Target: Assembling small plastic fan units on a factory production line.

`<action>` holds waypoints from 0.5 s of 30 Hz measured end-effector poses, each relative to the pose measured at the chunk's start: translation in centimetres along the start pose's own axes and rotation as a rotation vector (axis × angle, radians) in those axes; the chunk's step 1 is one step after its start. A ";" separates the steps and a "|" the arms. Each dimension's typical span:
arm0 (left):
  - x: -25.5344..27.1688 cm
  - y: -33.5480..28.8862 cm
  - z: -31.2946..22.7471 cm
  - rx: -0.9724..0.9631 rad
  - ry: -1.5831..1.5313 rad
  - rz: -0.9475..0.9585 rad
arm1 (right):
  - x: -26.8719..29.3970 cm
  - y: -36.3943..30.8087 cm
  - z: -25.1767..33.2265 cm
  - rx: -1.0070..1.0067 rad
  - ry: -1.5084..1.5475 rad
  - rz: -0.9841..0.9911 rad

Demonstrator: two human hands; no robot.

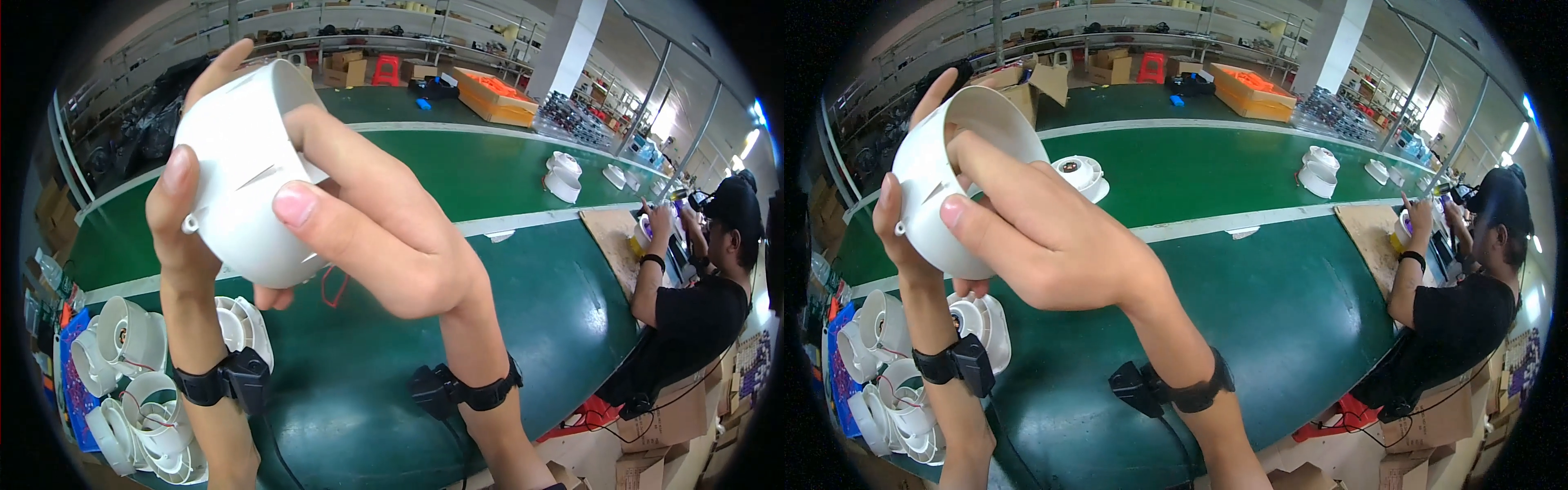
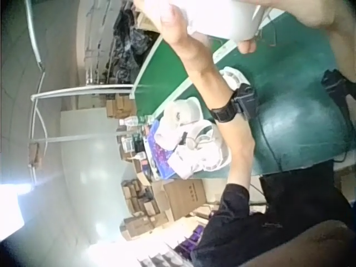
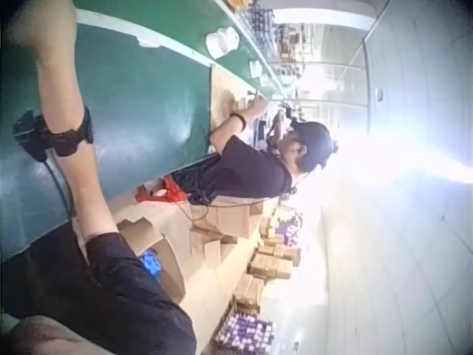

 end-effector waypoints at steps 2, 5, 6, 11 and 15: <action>0.0 0.0 0.0 -0.008 -0.002 -0.008 | 0.2 0.0 0.2 0.068 0.026 -0.033; 1.0 0.1 -0.9 -0.069 0.092 0.043 | -0.5 0.3 0.2 -0.027 0.068 0.003; 0.6 0.0 -0.8 -0.061 0.066 0.052 | -0.4 0.3 0.3 -0.032 0.044 -0.011; -0.1 -0.7 -1.5 -0.112 0.182 0.054 | -0.4 1.0 -0.4 0.072 0.010 -0.093; -1.1 -1.2 -1.1 -0.167 0.380 0.060 | 0.9 1.1 -0.3 0.044 0.018 -0.207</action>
Point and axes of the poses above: each hand's wrist, its own y-axis towards the middle knuckle, its own x-axis out of the back of the hand, z = x × y, the point moved 3 cm from there along y, towards the middle knuckle, and after that the axes turned 14 degrees about -z, right-handed, at the moved point
